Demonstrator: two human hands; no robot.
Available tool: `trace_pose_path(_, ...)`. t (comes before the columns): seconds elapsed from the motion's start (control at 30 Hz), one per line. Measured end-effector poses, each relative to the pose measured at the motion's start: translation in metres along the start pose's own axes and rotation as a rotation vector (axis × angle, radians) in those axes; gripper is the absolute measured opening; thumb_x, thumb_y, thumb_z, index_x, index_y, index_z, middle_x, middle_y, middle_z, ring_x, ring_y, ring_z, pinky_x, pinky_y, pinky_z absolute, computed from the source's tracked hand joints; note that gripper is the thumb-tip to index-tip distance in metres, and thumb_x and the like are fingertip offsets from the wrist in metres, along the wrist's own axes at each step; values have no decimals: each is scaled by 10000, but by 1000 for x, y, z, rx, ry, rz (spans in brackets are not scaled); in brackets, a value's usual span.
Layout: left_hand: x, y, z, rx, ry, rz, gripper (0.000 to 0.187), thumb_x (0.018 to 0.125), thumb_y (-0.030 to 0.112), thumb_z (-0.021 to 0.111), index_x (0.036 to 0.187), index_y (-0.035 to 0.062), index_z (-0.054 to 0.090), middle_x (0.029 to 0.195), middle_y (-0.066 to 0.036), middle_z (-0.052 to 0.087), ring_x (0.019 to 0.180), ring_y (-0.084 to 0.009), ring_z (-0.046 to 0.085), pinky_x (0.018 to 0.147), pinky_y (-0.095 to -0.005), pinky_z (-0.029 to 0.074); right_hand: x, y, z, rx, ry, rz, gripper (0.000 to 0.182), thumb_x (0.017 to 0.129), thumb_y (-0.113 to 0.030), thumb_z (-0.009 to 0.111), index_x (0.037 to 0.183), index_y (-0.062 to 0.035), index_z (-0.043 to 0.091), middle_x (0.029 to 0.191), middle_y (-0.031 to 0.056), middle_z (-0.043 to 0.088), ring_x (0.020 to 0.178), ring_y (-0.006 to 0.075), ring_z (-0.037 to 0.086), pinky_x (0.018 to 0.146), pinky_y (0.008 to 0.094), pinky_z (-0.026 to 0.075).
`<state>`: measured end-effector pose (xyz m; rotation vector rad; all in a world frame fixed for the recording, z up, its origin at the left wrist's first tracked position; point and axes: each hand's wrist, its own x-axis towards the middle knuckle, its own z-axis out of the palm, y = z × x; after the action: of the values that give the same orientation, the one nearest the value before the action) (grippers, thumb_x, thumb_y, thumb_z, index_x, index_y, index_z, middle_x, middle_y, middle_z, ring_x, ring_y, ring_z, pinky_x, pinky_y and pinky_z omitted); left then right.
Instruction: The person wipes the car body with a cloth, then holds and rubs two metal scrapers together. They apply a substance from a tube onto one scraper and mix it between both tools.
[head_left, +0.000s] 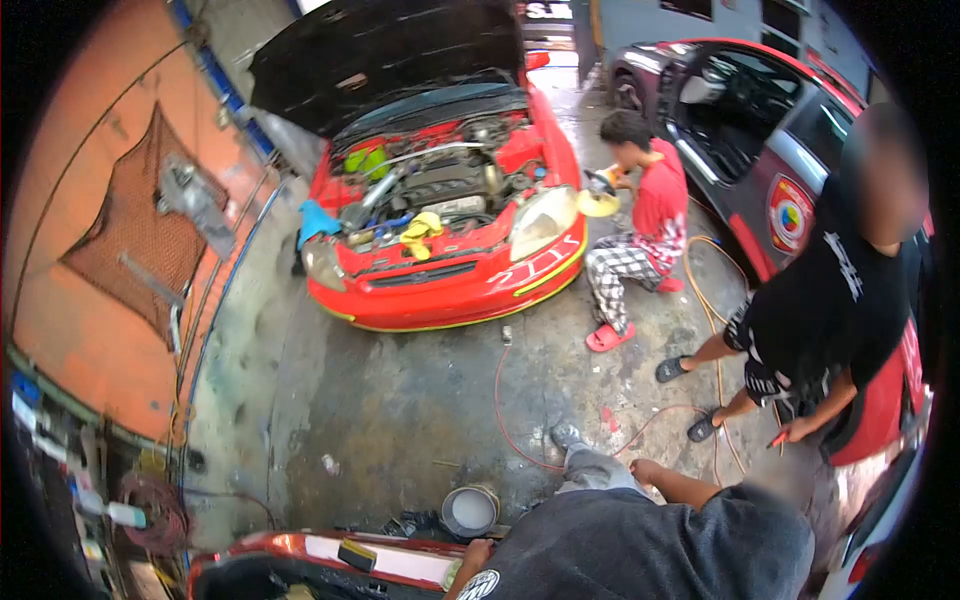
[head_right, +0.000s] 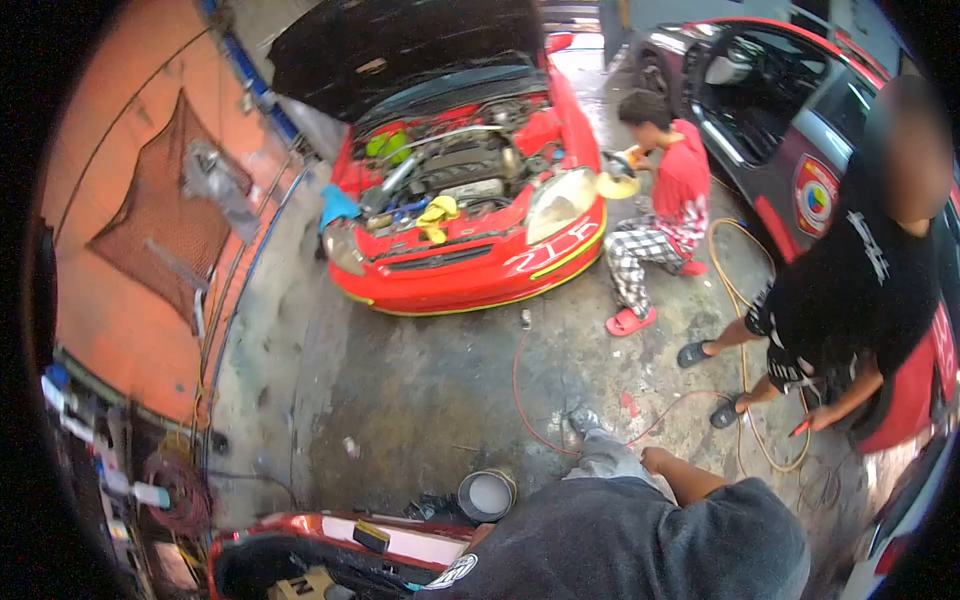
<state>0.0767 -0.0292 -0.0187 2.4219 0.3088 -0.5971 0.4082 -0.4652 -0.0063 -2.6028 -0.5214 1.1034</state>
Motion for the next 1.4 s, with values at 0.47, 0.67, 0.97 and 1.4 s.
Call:
trace_pose_path(0.47, -21, 37, 15, 99, -149, -14, 236, 858, 224, 562, 968, 58, 689, 908, -230, 682, 903, -402, 664, 783, -534, 497, -6, 82, 13, -135, -109, 23, 269, 731, -158, 700, 953, -11, 738, 1030, 243, 698, 979, 398, 677, 809, 458, 542)
trace_pose_path(0.67, -2, 66, 23, 110, -214, -6, 245, 859, 224, 561, 981, 55, 690, 920, -230, 684, 896, -409, 662, 784, -535, 499, -2, 102, -2, -192, -151, -22, 424, 676, -104, 772, 1093, -77, 703, 1091, 194, 700, 1023, 396, 662, 838, 430, 539)
trace_pose_path(0.97, 52, 130, 1, 285, -193, 51, 260, 866, 236, 554, 977, 48, 694, 936, -233, 684, 881, -418, 660, 785, -536, 501, -51, 167, -39, -113, -161, 46, 369, 692, -189, 738, 1048, -89, 726, 1057, 150, 714, 999, 346, 674, 865, 417, 548)
trace_pose_path(1.4, 107, 231, 55, -23, -36, 14, 342, 864, 313, 568, 924, 10, 714, 909, -259, 678, 876, -377, 673, 756, -476, 497, -38, 283, -63, -353, -164, -192, 285, 867, -190, 560, 1081, -101, 727, 1016, 118, 719, 921, 293, 691, 811, 419, 552)
